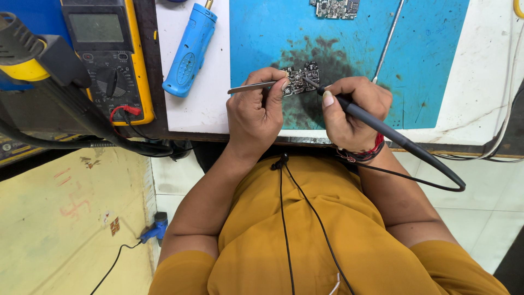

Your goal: The person solders components on a small circuit board at a repair workbench. They hold the board with tweezers in one hand while applying a soldering iron to its contacts with the other, repositioning the board repeatedly and working on different sections, with other boards and a multimeter on the bench.

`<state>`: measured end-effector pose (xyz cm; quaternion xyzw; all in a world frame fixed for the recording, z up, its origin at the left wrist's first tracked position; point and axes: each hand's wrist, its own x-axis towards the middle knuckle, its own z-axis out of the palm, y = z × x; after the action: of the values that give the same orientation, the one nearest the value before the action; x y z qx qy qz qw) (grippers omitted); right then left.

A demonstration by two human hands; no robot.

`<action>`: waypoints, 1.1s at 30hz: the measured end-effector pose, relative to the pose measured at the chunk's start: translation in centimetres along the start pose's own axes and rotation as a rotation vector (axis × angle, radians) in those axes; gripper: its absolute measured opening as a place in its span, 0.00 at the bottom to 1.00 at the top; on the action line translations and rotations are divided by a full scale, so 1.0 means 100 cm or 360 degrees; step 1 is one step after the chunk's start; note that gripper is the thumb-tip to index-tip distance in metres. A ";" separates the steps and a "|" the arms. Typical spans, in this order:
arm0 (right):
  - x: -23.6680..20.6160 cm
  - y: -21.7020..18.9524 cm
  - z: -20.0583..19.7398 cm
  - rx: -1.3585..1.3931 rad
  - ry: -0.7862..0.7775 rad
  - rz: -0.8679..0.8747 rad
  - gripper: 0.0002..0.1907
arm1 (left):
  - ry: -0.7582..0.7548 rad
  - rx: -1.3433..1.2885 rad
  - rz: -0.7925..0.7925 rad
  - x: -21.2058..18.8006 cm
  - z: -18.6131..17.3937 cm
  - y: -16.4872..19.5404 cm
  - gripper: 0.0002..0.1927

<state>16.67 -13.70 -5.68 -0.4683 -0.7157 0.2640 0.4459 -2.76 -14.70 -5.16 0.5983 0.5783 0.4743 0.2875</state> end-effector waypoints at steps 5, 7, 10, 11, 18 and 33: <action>-0.001 0.000 -0.001 0.0006 0.0009 -0.0009 0.04 | 0.0006 0.0011 0.0008 0.000 0.000 0.001 0.04; -0.002 -0.001 -0.002 0.0011 0.0017 0.0019 0.03 | 0.0002 0.0011 -0.0015 0.000 -0.001 0.001 0.04; 0.002 -0.002 0.000 -0.0010 0.0112 -0.0105 0.03 | 0.0000 0.0025 -0.0027 0.000 -0.001 0.001 0.04; 0.004 -0.004 0.001 -0.0058 0.0076 -0.0102 0.04 | 0.0001 0.0024 -0.0025 0.000 -0.001 0.002 0.04; 0.019 -0.020 0.009 -0.0470 -0.0165 -0.0207 0.18 | 0.0011 -0.0004 -0.0039 0.000 -0.001 0.004 0.05; 0.027 -0.013 0.008 -0.0368 -0.0393 -0.0365 0.21 | -0.0040 -0.0044 0.0002 0.003 -0.004 0.007 0.04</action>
<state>14.94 -11.81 -3.96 -0.3958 -0.8391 0.1828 0.3253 -2.87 -14.61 -4.27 0.6005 0.5676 0.4750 0.3026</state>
